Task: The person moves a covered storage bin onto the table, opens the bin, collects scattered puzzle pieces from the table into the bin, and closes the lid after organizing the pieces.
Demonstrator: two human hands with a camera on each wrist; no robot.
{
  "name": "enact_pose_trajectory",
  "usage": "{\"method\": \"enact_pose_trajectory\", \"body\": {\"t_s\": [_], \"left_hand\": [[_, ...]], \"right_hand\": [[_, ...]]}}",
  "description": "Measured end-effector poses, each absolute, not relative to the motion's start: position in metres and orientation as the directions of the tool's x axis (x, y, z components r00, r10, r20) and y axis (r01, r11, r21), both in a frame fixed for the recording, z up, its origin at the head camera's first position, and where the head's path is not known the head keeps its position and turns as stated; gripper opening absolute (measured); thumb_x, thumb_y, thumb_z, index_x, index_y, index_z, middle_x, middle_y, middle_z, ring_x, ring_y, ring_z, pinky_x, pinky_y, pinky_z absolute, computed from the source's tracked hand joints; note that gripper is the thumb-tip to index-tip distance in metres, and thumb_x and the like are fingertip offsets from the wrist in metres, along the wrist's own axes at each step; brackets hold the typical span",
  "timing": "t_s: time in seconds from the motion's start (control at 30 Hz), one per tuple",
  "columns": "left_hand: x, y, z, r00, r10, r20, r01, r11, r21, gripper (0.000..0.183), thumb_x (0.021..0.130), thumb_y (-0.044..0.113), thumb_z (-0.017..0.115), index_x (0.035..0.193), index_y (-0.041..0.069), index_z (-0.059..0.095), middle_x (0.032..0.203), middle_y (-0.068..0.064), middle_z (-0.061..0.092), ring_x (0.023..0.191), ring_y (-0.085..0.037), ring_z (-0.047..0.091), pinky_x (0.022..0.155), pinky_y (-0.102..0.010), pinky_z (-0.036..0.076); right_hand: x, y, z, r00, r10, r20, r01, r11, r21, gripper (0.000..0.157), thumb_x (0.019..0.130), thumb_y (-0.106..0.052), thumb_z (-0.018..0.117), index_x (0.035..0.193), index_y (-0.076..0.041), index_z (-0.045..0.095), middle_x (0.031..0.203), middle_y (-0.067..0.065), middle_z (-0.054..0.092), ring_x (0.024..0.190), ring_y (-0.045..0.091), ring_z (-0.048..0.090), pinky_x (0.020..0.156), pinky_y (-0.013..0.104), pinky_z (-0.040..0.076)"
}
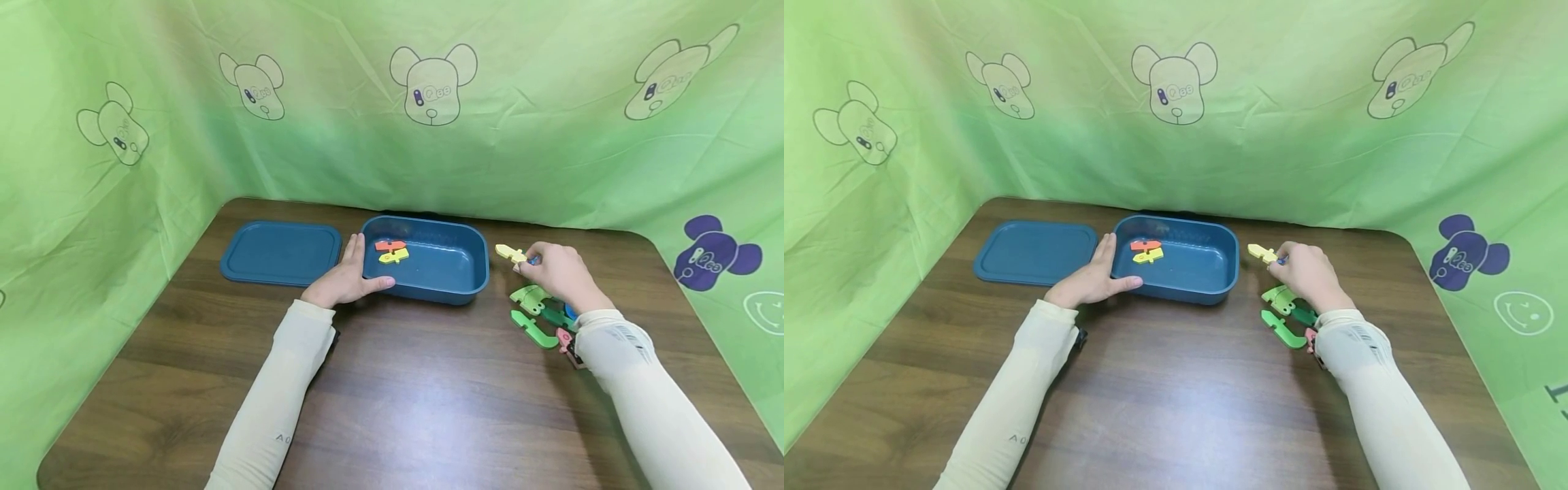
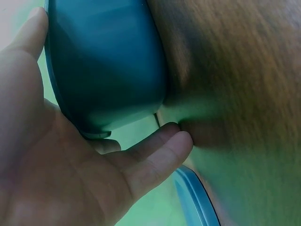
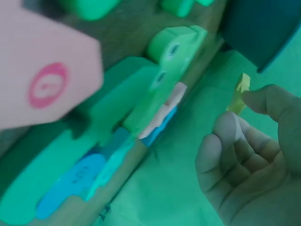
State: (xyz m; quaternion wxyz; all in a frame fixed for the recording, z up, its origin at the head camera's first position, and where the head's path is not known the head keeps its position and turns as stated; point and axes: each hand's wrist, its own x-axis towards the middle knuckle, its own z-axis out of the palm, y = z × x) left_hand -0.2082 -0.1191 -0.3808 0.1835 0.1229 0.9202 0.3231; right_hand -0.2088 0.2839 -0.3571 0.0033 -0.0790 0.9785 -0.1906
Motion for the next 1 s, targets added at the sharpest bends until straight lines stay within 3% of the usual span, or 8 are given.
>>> {"method": "enact_pose_trajectory", "body": {"t_s": [0.2, 0.33, 0.67, 1.0], "left_hand": [[-0.208, -0.119, -0.382, -0.903, 0.341, -0.261, 0.102, 0.761, 0.641, 0.12, 0.089, 0.067, 0.063, 0.16, 0.016, -0.019, 0.167, -0.005, -0.019, 0.152, -0.032, 0.013, 0.113, -0.049, 0.032], [-0.208, -0.119, -0.382, -0.902, 0.341, -0.263, 0.104, 0.764, 0.637, 0.12, 0.089, 0.068, 0.063, 0.16, 0.016, -0.019, 0.167, -0.005, -0.019, 0.152, -0.032, 0.015, 0.112, -0.049, 0.033], [-0.209, -0.12, -0.381, -0.906, 0.338, -0.256, 0.104, 0.762, 0.639, 0.119, 0.09, 0.066, 0.064, 0.16, 0.015, -0.018, 0.167, -0.006, -0.019, 0.152, -0.031, 0.01, 0.115, -0.05, 0.029], [-0.21, -0.119, -0.381, -0.909, 0.34, -0.243, 0.115, 0.763, 0.636, 0.118, 0.091, 0.064, 0.064, 0.16, 0.013, -0.017, 0.168, -0.009, -0.017, 0.153, -0.03, 0.007, 0.116, -0.049, 0.027]], "right_hand": [[-0.206, 0.272, -0.347, -0.985, -0.123, 0.119, -0.163, 0.885, -0.436, 0.023, 0.089, -0.018, 0.06, 0.102, -0.001, 0.067, 0.08, 0.005, 0.07, 0.076, 0.026, 0.065, 0.068, 0.039, 0.044], [-0.206, 0.26, -0.343, -0.974, -0.158, 0.164, -0.215, 0.874, -0.436, 0.021, 0.091, -0.018, 0.06, 0.102, -0.001, 0.068, 0.08, 0.006, 0.067, 0.076, 0.026, 0.061, 0.069, 0.04, 0.043], [-0.209, 0.224, -0.336, -0.944, -0.273, 0.186, -0.328, 0.841, -0.43, 0.012, 0.091, -0.017, 0.065, 0.096, -0.007, 0.069, 0.073, 0.002, 0.058, 0.067, 0.021, 0.051, 0.062, 0.036, 0.04], [-0.213, 0.19, -0.333, -0.925, -0.355, 0.139, -0.379, 0.816, -0.436, 0.018, 0.094, -0.017, 0.065, 0.106, -0.004, 0.069, 0.071, 0.001, 0.057, 0.063, 0.019, 0.05, 0.06, 0.035, 0.04]]}}
